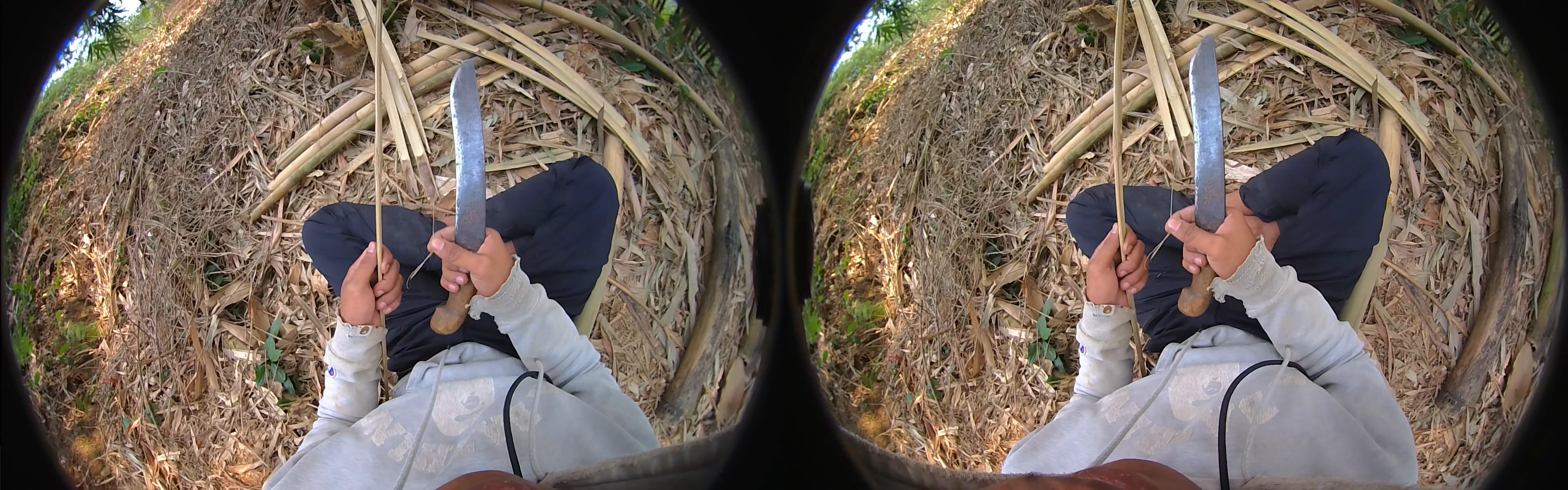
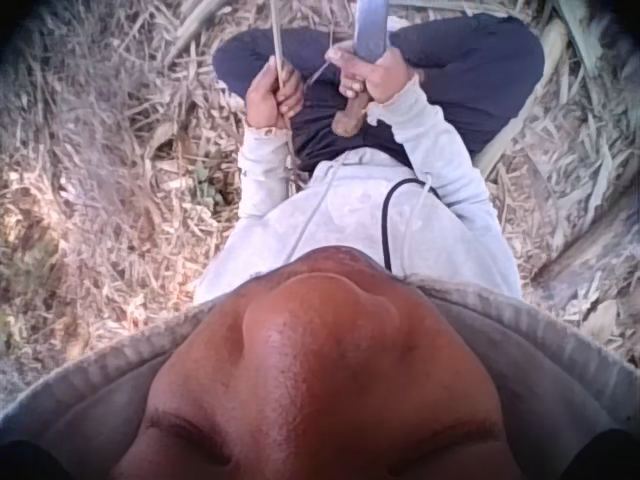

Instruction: The person shaves and splits bamboo into thin strips using a large knife while sitting on the ground.

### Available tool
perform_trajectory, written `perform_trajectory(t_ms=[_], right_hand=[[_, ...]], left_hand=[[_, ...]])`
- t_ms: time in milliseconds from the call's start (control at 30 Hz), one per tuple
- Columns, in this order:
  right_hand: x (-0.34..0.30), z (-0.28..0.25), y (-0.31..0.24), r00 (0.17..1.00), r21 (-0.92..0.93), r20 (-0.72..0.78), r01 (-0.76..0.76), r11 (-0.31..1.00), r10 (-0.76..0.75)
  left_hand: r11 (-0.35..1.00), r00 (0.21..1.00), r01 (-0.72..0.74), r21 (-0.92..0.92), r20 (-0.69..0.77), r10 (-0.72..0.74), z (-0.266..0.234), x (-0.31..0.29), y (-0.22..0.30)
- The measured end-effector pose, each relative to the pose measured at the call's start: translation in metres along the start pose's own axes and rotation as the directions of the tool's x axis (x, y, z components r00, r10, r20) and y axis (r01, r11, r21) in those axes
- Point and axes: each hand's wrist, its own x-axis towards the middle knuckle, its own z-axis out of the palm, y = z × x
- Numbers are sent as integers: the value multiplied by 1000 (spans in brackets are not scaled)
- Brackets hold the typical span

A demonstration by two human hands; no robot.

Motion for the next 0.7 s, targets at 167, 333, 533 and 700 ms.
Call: perform_trajectory(t_ms=[167,333,533,700], right_hand=[[0,-10,12,982,-409,-103,104,906,-159],[4,-13,-8,807,-858,186,411,307,-560],[11,-8,-22,764,-927,374,330,-181,-525],[33,-33,-31,652,-835,549,405,-372,-522]], left_hand=[[999,994,41,11,103,-42,-7,3,9],[983,991,76,170,94,-93,1,4,3],[934,997,6,359,65,-32,21,-1,-11],[789,986,-99,606,-50,162,26,-8,-28]])
